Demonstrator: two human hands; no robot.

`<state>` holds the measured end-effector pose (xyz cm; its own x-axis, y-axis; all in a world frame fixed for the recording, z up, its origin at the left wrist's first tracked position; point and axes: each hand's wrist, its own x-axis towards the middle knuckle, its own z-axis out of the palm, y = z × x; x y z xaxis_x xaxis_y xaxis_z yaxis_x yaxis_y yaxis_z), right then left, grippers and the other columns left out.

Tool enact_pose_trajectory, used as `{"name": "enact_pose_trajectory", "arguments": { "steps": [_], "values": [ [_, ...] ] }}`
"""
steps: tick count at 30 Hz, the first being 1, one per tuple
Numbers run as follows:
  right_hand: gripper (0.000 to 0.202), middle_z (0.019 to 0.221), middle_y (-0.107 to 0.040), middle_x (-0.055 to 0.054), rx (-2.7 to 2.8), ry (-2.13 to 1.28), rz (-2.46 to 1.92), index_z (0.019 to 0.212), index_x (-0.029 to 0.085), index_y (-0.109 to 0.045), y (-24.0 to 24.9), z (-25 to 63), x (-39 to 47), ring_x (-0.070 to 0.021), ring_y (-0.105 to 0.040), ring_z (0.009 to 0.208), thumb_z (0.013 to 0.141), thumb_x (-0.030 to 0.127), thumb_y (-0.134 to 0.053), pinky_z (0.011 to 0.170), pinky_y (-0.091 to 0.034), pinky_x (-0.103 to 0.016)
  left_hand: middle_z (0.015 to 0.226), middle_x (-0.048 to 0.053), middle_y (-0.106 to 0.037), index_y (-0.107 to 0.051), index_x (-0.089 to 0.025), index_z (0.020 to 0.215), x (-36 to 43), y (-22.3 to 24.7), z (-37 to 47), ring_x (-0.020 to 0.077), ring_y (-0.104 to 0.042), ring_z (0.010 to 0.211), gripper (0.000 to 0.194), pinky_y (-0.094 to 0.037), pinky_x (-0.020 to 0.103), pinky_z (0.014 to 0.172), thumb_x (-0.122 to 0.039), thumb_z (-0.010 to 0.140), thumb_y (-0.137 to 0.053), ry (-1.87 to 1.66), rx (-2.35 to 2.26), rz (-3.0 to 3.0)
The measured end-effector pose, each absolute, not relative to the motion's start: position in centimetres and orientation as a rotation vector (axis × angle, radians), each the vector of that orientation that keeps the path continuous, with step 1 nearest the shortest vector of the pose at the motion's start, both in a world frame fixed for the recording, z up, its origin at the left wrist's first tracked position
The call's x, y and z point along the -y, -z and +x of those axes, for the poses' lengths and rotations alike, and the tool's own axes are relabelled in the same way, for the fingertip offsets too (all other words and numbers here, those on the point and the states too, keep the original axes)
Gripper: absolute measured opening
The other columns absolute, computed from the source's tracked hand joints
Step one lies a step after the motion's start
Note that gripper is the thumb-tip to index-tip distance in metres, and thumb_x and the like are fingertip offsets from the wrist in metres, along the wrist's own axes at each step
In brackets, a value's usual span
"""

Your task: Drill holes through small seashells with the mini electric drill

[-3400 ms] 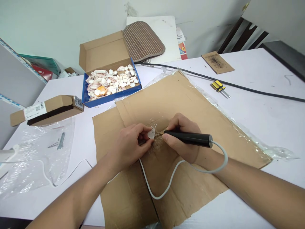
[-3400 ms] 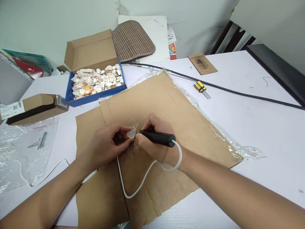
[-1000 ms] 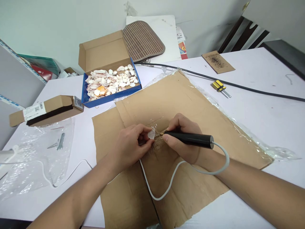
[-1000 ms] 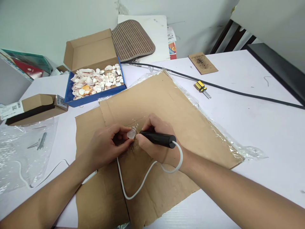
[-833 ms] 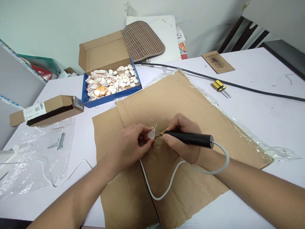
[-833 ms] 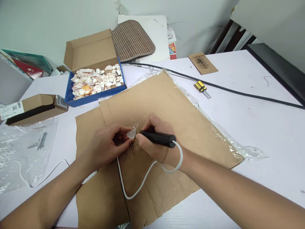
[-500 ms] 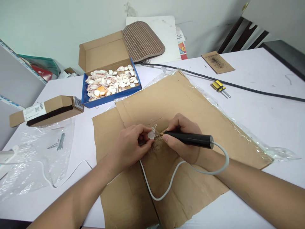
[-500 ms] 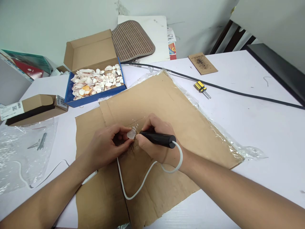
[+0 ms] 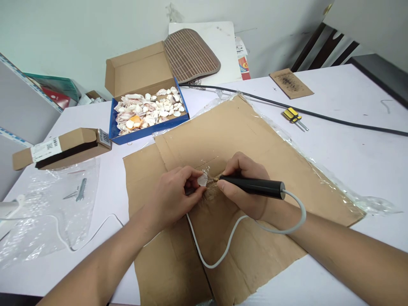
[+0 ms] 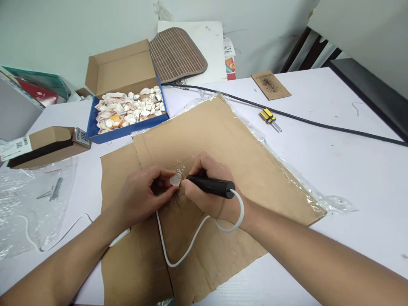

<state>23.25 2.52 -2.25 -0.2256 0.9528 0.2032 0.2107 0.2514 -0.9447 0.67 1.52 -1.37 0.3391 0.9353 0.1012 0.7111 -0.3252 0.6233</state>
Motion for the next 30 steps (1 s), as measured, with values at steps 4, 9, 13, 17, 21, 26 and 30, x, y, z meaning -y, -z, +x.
{"name": "enact_pose_trajectory", "arguments": {
  "steps": [4, 9, 13, 17, 21, 26, 30],
  "values": [
    [0.018, 0.069, -0.063, 0.004, 1.637, -1.044, -1.096, 0.080, 0.026, -0.056, 2.28, 23.23, -2.44, -0.0141, -0.052, 0.060, 0.081, 0.024, -0.074, 0.054, -0.037, -0.029, 0.079, 0.000, -0.076, -0.078, -0.020, 0.106, -1.53, 1.32, 0.68, 0.0165, -0.069, 0.067, 0.017, -0.056, 0.029, 0.065, -0.024, 0.090, -0.074, -0.629, -1.437, 2.129],
    [0.019, 0.069, -0.063, 0.004, 1.644, -1.044, -1.106, 0.080, 0.026, -0.056, 2.29, 23.24, -2.45, -0.0141, -0.051, 0.060, 0.082, 0.024, -0.075, 0.054, -0.036, -0.029, 0.079, -0.001, -0.076, -0.077, -0.021, 0.105, -1.59, 1.33, 0.69, 0.0165, -0.069, 0.067, 0.015, -0.056, 0.029, 0.066, -0.025, 0.091, -0.075, -0.620, -1.436, 2.124],
    [0.019, 0.070, -0.063, 0.004, 1.642, -1.040, -1.093, 0.081, 0.026, -0.056, 2.35, 23.24, -2.50, -0.0140, -0.052, 0.060, 0.082, 0.025, -0.075, 0.054, -0.036, -0.029, 0.079, -0.001, -0.076, -0.077, -0.021, 0.106, -1.61, 1.34, 0.68, 0.0162, -0.068, 0.066, 0.016, -0.056, 0.028, 0.065, -0.024, 0.091, -0.075, -0.620, -1.431, 2.130],
    [0.019, 0.070, -0.064, 0.004, 1.642, -1.034, -1.085, 0.081, 0.026, -0.056, 2.43, 23.21, -2.49, -0.0143, -0.053, 0.060, 0.082, 0.024, -0.075, 0.055, -0.037, -0.029, 0.079, -0.001, -0.076, -0.077, -0.020, 0.105, -1.61, 1.38, 0.69, 0.0161, -0.068, 0.066, 0.015, -0.055, 0.028, 0.065, -0.024, 0.090, -0.075, -0.632, -1.432, 2.141],
    [0.019, 0.071, -0.064, 0.003, 1.644, -1.032, -1.098, 0.081, 0.026, -0.055, 2.42, 23.21, -2.48, -0.0152, -0.054, 0.062, 0.082, 0.024, -0.075, 0.056, -0.038, -0.029, 0.078, -0.001, -0.075, -0.077, -0.020, 0.105, -1.58, 1.38, 0.72, 0.0161, -0.068, 0.066, 0.015, -0.055, 0.028, 0.065, -0.024, 0.091, -0.075, -0.633, -1.429, 2.143],
    [0.019, 0.069, -0.063, 0.003, 1.642, -1.038, -1.096, 0.080, 0.026, -0.055, 2.41, 23.22, -2.56, -0.0148, -0.052, 0.061, 0.081, 0.024, -0.074, 0.055, -0.038, -0.029, 0.079, -0.001, -0.076, -0.077, -0.021, 0.105, -1.51, 1.38, 0.68, 0.0165, -0.068, 0.066, 0.015, -0.056, 0.029, 0.065, -0.025, 0.091, -0.074, -0.626, -1.433, 2.129],
    [0.019, 0.069, -0.063, 0.003, 1.642, -1.029, -1.102, 0.080, 0.026, -0.056, 2.39, 23.27, -2.51, -0.0147, -0.052, 0.061, 0.082, 0.025, -0.074, 0.055, -0.037, -0.029, 0.079, -0.001, -0.076, -0.077, -0.021, 0.105, -1.51, 1.43, 0.64, 0.0165, -0.069, 0.067, 0.015, -0.056, 0.029, 0.065, -0.023, 0.090, -0.075, -0.642, -1.425, 2.143]
  ]
}}
